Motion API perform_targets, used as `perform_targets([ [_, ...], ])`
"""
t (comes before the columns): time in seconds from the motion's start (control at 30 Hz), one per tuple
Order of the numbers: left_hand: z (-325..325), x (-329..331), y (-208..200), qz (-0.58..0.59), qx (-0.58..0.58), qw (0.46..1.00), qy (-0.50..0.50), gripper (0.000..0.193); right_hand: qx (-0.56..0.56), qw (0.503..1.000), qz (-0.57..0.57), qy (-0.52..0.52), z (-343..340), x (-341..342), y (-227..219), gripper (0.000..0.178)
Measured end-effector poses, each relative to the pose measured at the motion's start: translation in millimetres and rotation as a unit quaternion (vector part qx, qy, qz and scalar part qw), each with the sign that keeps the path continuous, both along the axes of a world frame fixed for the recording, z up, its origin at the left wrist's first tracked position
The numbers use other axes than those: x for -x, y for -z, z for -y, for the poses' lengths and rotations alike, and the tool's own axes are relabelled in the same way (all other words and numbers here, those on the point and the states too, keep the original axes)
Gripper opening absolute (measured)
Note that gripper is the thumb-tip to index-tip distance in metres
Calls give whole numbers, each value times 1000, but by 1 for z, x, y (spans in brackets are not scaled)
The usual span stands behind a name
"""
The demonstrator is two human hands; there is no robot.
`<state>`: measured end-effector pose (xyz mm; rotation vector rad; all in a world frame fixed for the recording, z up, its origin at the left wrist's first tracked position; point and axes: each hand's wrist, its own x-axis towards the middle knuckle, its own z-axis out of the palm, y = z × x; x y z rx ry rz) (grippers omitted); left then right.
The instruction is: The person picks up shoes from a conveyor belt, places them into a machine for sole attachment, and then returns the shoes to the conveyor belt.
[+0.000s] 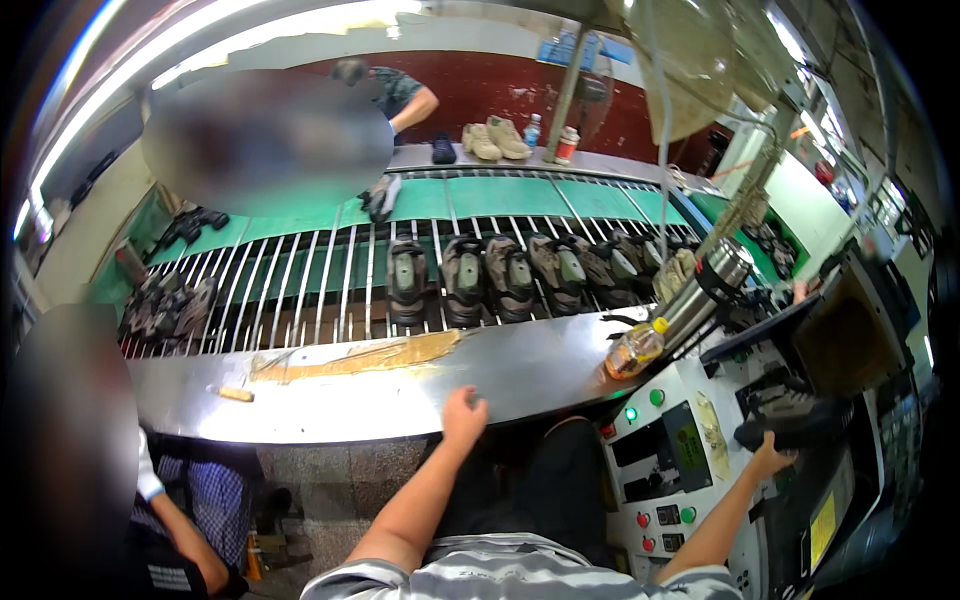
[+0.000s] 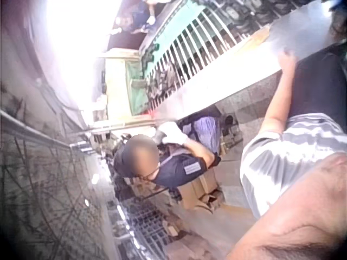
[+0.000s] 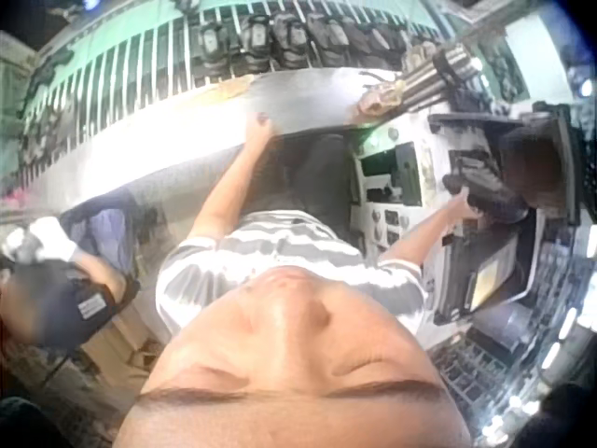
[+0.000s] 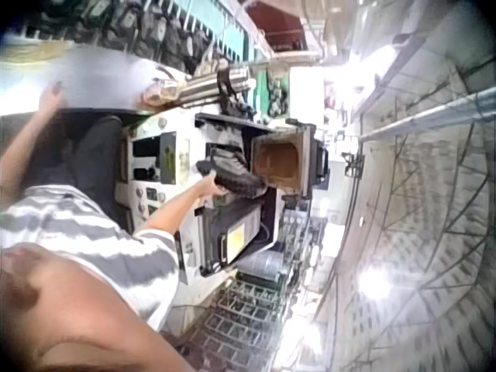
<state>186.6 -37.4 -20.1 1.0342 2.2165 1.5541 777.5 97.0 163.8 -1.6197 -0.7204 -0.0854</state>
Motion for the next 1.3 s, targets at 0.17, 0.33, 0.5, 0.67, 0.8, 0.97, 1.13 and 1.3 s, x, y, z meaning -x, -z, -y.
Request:
perform_targets([
  [0.17, 19, -107, -62, 259, 31, 901, 347, 69, -170, 920, -240, -260, 35, 59, -8, 67],
  [0.33, 21, -144, -123, 492, -188, 694, 490, 88, 0, 711, -491, -504, 42, 164, 59, 52],
  [0.5, 59, -48, -180, 618, -292, 660, 312, 65, 54, 656, -163, -735, 104, 354, -33, 51],
  [0.67, 134, 63, -126, 290, -393, 872, 38, 63, -90, 568, 43, -817, 137, 388, -159, 33],
  [0.8, 154, 118, -77, -97, -136, 972, -163, 72, -530, 508, 12, -678, 194, 366, -229, 26],
  [0.97, 140, 139, -60, -89, -181, 954, -222, 68, -671, 360, 42, -647, 238, 365, -260, 18],
  [1.13, 86, 163, -51, -138, -119, 943, -279, 69, -694, 366, 20, -620, 250, 405, -271, 27],
  [1.3, 65, 188, -54, -138, -114, 944, -276, 67, -723, 361, 31, -588, 234, 424, -261, 28],
])
